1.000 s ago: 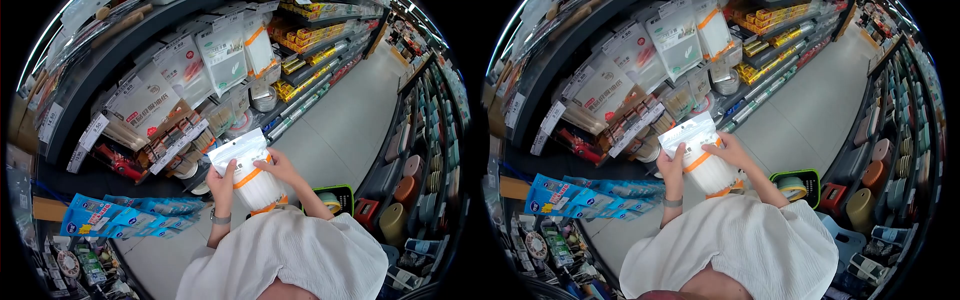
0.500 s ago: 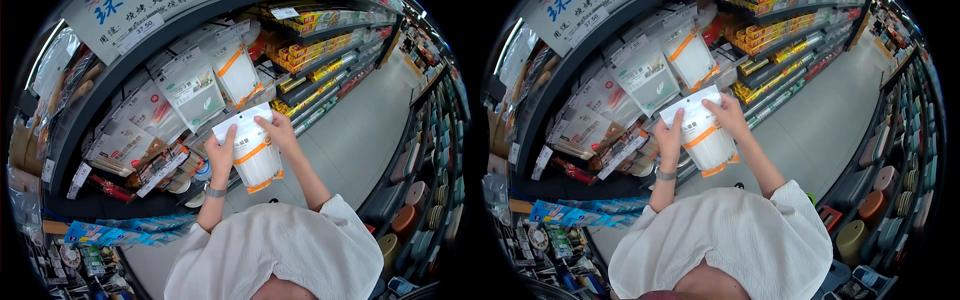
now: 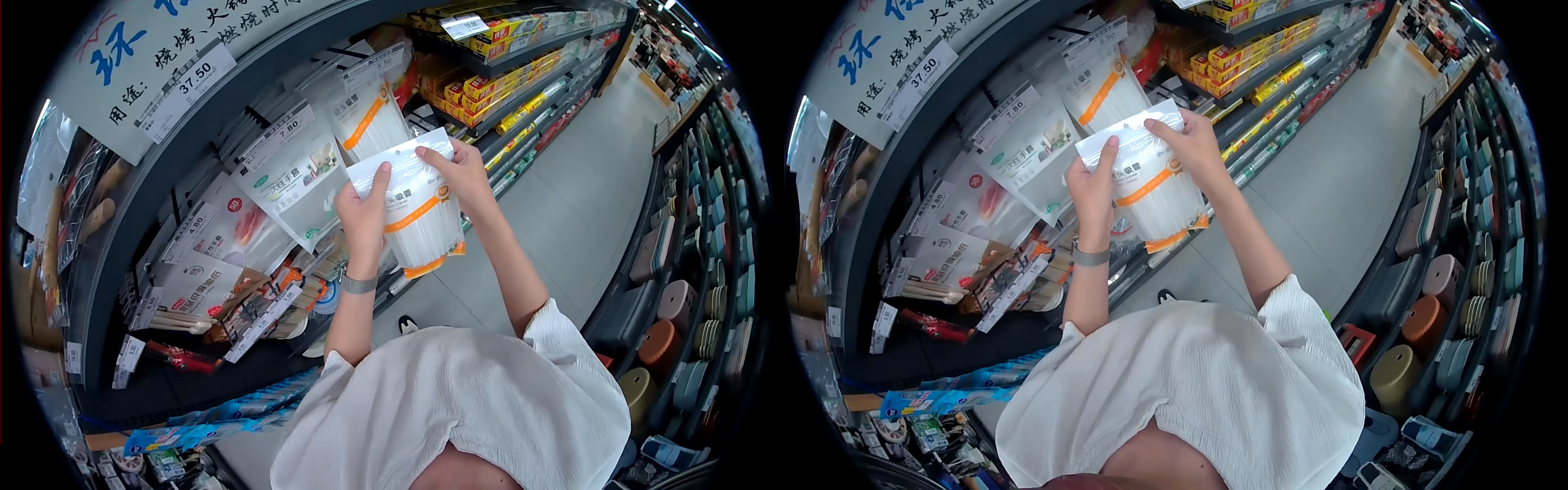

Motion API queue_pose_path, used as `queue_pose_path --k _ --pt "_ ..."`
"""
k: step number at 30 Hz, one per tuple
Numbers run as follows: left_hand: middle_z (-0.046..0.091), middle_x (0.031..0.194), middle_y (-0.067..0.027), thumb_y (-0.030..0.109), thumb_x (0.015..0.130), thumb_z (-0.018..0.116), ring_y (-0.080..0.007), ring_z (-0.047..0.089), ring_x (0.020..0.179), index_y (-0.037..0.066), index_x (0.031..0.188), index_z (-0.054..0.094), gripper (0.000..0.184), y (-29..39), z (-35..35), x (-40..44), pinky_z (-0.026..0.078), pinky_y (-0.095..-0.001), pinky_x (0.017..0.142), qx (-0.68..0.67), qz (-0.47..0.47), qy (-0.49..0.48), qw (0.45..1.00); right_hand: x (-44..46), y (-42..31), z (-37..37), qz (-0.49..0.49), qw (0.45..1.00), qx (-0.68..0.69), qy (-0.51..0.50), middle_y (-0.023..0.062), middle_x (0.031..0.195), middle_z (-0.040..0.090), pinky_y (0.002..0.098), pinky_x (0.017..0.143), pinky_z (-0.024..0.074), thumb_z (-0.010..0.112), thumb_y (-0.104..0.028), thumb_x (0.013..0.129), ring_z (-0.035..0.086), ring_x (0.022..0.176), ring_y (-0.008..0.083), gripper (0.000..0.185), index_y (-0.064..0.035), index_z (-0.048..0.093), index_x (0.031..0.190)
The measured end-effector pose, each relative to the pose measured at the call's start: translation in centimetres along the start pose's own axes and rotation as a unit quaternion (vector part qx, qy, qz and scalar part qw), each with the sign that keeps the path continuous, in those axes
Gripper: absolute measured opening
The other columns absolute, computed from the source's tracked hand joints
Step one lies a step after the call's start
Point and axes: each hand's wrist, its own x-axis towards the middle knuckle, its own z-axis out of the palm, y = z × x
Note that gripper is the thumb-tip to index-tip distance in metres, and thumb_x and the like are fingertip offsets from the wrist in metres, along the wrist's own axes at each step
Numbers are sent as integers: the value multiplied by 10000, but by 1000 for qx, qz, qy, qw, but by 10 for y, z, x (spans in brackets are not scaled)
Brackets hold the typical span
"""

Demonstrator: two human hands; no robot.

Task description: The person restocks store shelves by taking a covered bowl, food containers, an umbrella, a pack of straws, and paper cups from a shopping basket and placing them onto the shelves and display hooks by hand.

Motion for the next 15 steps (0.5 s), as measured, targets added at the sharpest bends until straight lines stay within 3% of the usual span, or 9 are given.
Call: queue_pose_path --k 7,9,15 --pt "741 978 -106 224 926 749 -102 658 861 -63 1021 714 304 11 0 17 516 -257 755 3 45 -24 999 17 -17 5 7 1000 -23 1 128 985 741 267 742 566 760 -148 879 720 838 158 304 44 680 1101" --pt "730 1010 -88 197 932 743 -94 649 878 -53 1073 707 289 13 1 24 507 -243 783 5 50 -69 996 24 -20 4 7 1000 16 -6 129 993 741 279 763 574 761 -151 881 727 847 175 313 38 670 1113" --pt "740 925 -97 228 938 731 -104 654 831 -68 994 712 302 34 22 46 512 -268 747 64 151 -9 986 58 -39 7 -6 998 39 -48 138 1016 735 288 793 572 769 -156 875 722 885 176 327 33 666 1121"
